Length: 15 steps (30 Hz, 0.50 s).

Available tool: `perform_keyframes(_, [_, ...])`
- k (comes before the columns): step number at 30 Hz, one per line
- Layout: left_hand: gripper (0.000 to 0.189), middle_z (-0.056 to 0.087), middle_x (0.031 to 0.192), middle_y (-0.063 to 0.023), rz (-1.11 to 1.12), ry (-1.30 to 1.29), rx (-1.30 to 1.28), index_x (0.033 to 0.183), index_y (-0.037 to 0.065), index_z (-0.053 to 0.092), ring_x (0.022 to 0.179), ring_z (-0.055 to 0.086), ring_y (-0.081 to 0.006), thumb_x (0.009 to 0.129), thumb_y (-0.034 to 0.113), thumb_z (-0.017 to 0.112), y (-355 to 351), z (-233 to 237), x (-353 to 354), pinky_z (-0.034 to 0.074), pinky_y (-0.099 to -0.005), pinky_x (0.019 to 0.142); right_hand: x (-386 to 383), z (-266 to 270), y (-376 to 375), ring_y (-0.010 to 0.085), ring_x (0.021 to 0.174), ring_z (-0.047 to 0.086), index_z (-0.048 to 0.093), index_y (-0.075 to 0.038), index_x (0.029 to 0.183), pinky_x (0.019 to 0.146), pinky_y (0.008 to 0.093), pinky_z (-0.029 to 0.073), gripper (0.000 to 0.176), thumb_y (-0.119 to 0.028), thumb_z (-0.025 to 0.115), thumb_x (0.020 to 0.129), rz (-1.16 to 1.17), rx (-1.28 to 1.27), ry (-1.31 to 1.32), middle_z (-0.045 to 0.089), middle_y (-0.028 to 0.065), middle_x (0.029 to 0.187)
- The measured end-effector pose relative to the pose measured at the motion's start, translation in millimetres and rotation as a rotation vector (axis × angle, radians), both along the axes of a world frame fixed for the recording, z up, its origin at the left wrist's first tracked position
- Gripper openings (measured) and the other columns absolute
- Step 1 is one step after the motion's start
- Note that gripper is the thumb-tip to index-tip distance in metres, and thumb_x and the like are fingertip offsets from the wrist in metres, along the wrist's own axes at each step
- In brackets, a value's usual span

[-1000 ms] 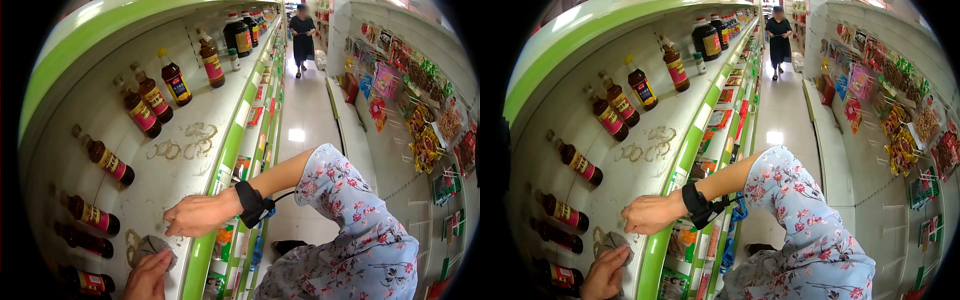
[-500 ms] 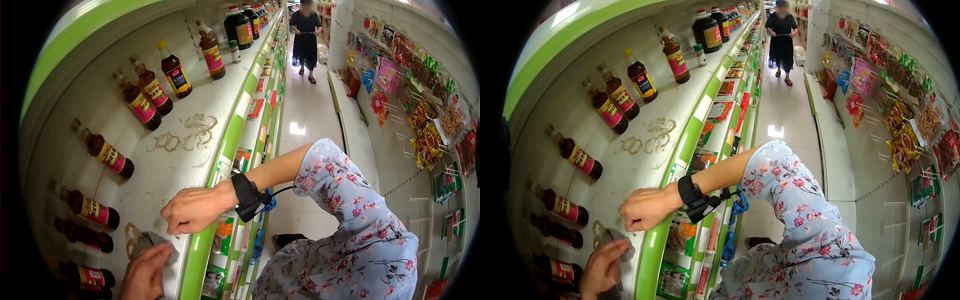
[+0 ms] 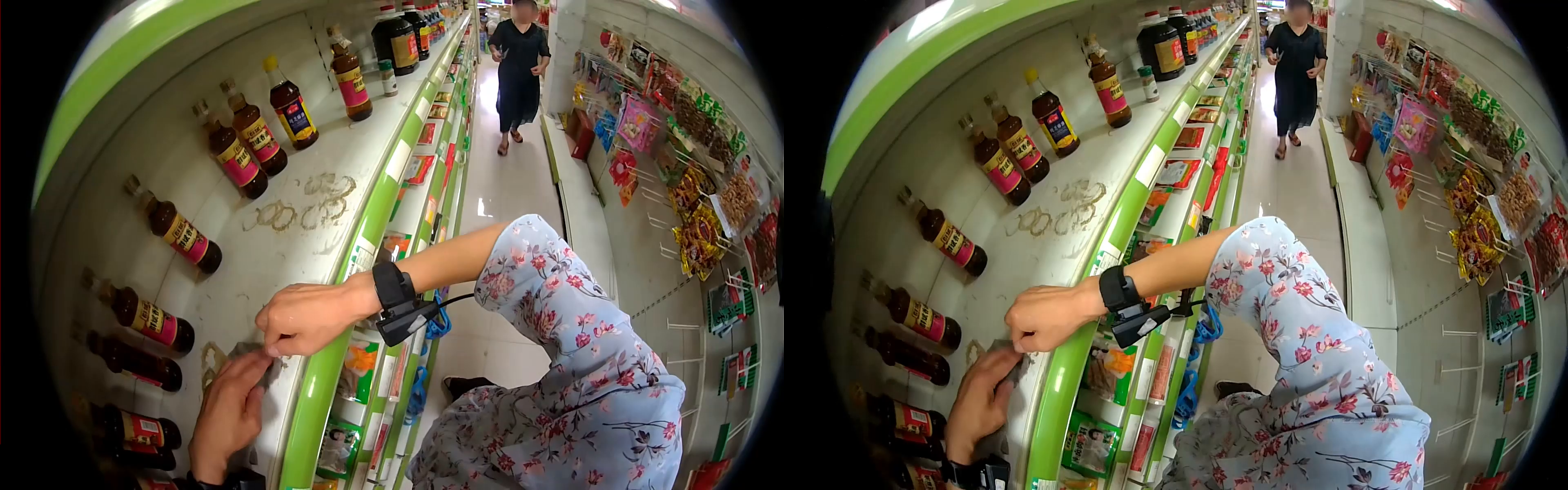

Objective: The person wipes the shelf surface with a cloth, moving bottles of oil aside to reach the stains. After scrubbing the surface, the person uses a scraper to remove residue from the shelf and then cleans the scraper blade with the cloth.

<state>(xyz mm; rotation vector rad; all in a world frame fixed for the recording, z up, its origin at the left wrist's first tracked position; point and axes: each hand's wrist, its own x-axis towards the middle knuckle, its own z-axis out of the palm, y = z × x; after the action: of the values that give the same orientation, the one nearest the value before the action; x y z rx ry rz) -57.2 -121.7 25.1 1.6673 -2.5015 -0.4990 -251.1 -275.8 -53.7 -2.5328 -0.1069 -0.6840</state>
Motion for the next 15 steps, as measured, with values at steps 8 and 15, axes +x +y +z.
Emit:
perform_keyframes(8, [0.047, 0.062, 0.133, -0.0225, 0.004, 0.018, -0.005, 0.130, -0.002, 0.062, 0.124, 0.057, -0.0404, 0.084, -0.008, 0.054, 19, -1, 5, 0.044, -0.0412, 0.109, -26, -14, 8, 0.0333, 0.079, 0.062, 0.068, -0.002, 0.086, 0.068, 0.0453, 0.048, 0.020, -0.018, 0.060, 0.096, -0.063, 0.072, -0.120, 0.058, 0.0124, 0.082])
perform_keyframes(15, [0.046, 0.061, 0.135, -0.0229, 0.043, 0.004, -0.057, 0.129, -0.003, 0.062, 0.125, 0.057, -0.0418, 0.083, -0.004, 0.058, 20, -6, 21, 0.044, -0.0417, 0.107, -22, -30, 11, 0.0278, 0.079, 0.063, 0.073, -0.005, 0.096, 0.069, 0.0393, 0.051, 0.015, -0.017, 0.065, 0.094, -0.093, -0.012, -0.290, 0.061, 0.0094, 0.083])
